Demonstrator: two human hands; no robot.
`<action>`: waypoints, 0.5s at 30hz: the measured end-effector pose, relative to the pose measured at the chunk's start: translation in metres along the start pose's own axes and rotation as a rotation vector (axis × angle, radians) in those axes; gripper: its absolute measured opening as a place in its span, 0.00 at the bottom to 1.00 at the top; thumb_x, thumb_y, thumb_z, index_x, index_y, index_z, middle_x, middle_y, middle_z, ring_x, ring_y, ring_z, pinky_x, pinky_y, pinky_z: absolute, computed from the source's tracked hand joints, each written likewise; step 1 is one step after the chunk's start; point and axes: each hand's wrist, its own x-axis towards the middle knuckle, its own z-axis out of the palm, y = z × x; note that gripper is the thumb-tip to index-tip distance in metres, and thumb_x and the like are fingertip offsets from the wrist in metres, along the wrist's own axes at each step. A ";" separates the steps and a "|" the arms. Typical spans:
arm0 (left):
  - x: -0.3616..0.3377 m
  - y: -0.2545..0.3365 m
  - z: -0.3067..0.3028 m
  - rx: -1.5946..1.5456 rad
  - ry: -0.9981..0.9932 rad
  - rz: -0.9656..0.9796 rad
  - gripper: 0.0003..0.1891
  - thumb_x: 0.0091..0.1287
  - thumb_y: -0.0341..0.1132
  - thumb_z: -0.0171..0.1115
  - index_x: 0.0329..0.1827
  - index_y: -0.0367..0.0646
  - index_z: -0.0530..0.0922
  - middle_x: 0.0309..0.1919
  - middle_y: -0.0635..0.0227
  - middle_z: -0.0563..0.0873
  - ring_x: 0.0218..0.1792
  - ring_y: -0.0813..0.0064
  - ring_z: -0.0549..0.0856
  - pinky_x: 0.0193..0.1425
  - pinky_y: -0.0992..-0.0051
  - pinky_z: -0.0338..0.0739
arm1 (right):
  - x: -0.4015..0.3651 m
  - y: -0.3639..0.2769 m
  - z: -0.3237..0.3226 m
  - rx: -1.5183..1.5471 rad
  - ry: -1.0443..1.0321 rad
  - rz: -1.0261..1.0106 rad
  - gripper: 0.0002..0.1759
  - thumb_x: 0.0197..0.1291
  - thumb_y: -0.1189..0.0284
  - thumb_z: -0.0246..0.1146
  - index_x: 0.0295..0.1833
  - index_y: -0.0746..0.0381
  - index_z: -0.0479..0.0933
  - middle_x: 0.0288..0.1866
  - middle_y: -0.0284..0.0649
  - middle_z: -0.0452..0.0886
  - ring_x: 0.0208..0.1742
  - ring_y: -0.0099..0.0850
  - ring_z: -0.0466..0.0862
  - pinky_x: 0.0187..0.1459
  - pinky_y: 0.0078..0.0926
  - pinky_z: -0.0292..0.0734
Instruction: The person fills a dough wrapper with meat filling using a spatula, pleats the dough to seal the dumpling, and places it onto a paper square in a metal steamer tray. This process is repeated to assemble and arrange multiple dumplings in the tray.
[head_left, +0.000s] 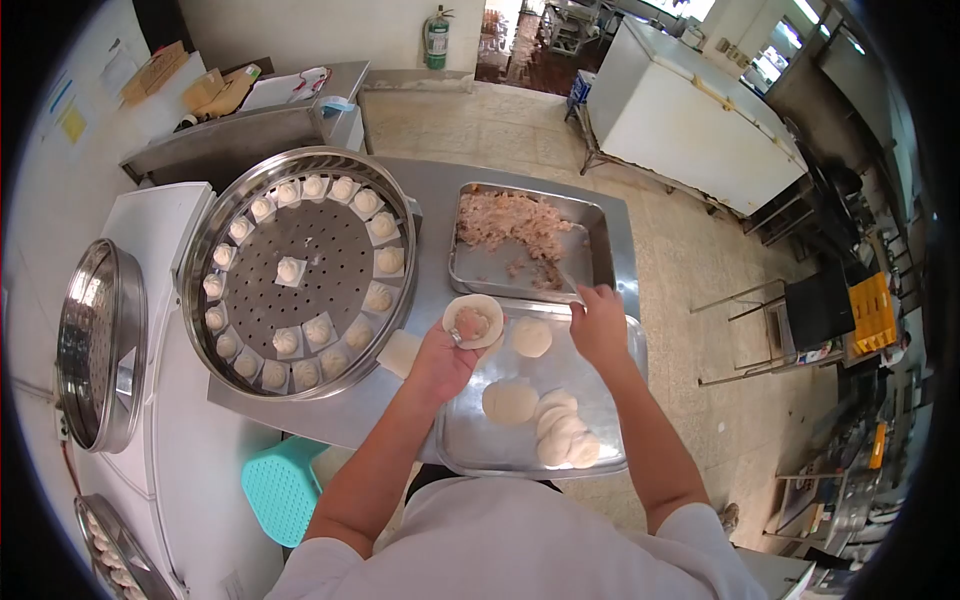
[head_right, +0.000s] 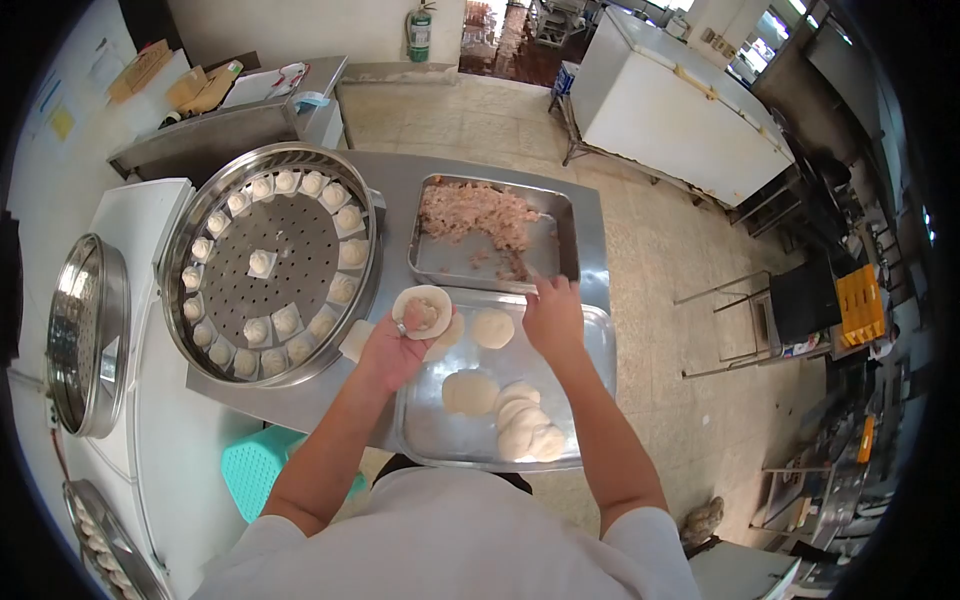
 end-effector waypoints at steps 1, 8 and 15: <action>-0.004 -0.002 0.001 0.072 0.005 0.009 0.18 0.79 0.33 0.59 0.66 0.34 0.75 0.62 0.52 0.84 0.64 0.57 0.85 0.72 0.59 0.80 | -0.016 -0.007 -0.006 0.136 0.052 0.023 0.12 0.66 0.72 0.67 0.51 0.67 0.86 0.46 0.51 0.86 0.46 0.42 0.89 0.43 0.37 0.83; -0.031 -0.039 0.007 0.223 0.044 -0.060 0.17 0.77 0.28 0.62 0.65 0.36 0.74 0.57 0.60 0.85 0.57 0.67 0.85 0.61 0.66 0.83 | -0.106 -0.108 -0.012 1.443 -0.284 0.629 0.16 0.76 0.67 0.64 0.52 0.72 0.85 0.31 0.35 0.84 0.32 0.24 0.83 0.35 0.24 0.82; -0.061 -0.061 0.021 0.315 0.050 -0.067 0.15 0.76 0.28 0.64 0.63 0.38 0.75 0.52 0.64 0.85 0.51 0.70 0.86 0.53 0.68 0.83 | -0.136 -0.099 -0.014 1.323 -0.223 0.614 0.14 0.78 0.69 0.61 0.42 0.70 0.82 0.30 0.37 0.83 0.29 0.24 0.83 0.33 0.25 0.83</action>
